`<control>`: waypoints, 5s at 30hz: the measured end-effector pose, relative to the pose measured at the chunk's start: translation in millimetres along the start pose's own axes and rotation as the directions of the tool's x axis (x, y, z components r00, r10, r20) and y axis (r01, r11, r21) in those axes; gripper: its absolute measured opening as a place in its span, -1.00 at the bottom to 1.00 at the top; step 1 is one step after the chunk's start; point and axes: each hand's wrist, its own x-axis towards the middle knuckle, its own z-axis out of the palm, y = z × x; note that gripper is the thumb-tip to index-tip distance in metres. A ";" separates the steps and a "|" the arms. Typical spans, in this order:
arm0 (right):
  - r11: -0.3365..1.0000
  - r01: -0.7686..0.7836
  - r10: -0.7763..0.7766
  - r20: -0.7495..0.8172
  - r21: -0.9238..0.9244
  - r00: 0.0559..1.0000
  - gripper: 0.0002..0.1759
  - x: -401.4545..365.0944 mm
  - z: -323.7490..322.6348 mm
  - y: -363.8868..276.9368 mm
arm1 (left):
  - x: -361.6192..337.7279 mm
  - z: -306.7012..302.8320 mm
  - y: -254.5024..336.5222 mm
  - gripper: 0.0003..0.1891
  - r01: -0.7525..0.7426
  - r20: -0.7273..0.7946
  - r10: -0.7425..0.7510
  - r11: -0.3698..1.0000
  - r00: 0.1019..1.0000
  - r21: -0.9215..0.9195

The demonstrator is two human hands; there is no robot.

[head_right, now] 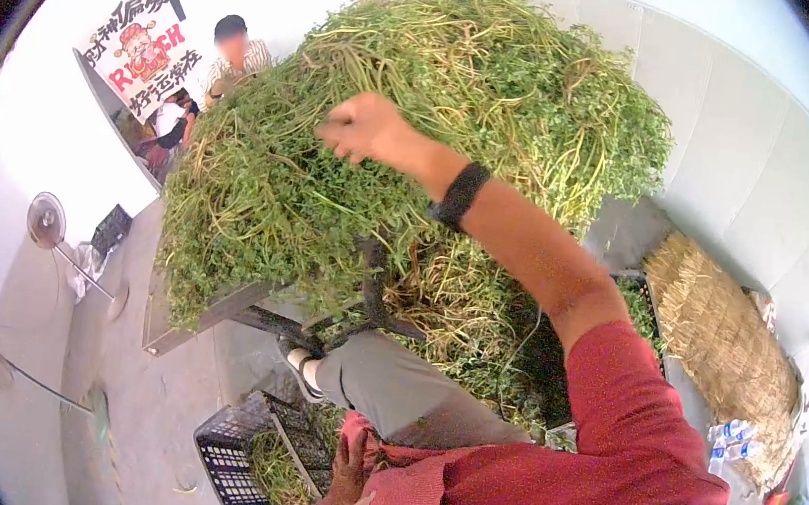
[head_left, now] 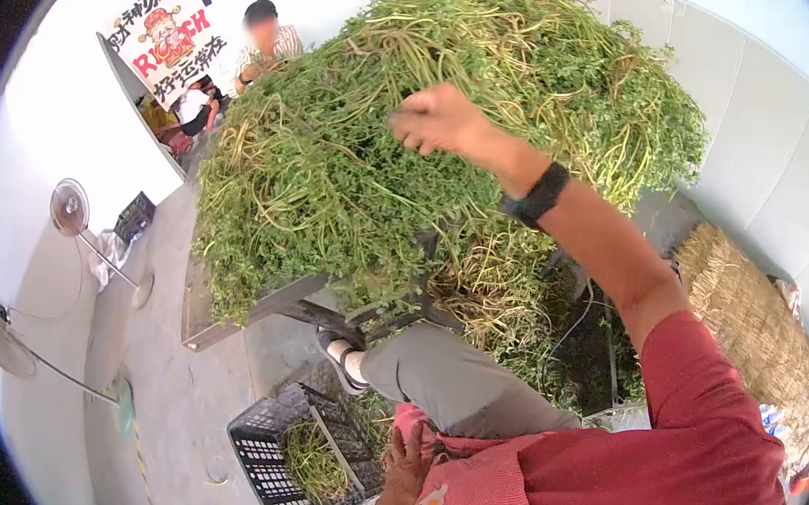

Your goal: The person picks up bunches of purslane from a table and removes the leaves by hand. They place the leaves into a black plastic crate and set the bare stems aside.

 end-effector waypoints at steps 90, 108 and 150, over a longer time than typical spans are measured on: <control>0.467 -0.032 -0.070 0.073 0.884 0.995 -0.60 -46.8 -31.2 -13.0 | -19.4 -57.3 36.9 -0.44 0.035 -0.078 -0.158 0.607 0.984 -0.794; 0.016 -0.295 -0.059 0.296 0.955 0.954 -0.65 -193.9 86.3 18.5 | -4.8 -180.7 122.2 -0.68 -0.317 -0.751 -0.063 0.881 0.657 -0.351; 0.879 0.131 -0.401 0.561 0.459 0.724 -0.48 -172.1 107.0 -34.0 | 5.3 -162.9 151.2 -0.75 -0.347 -0.346 0.035 0.067 0.938 -0.935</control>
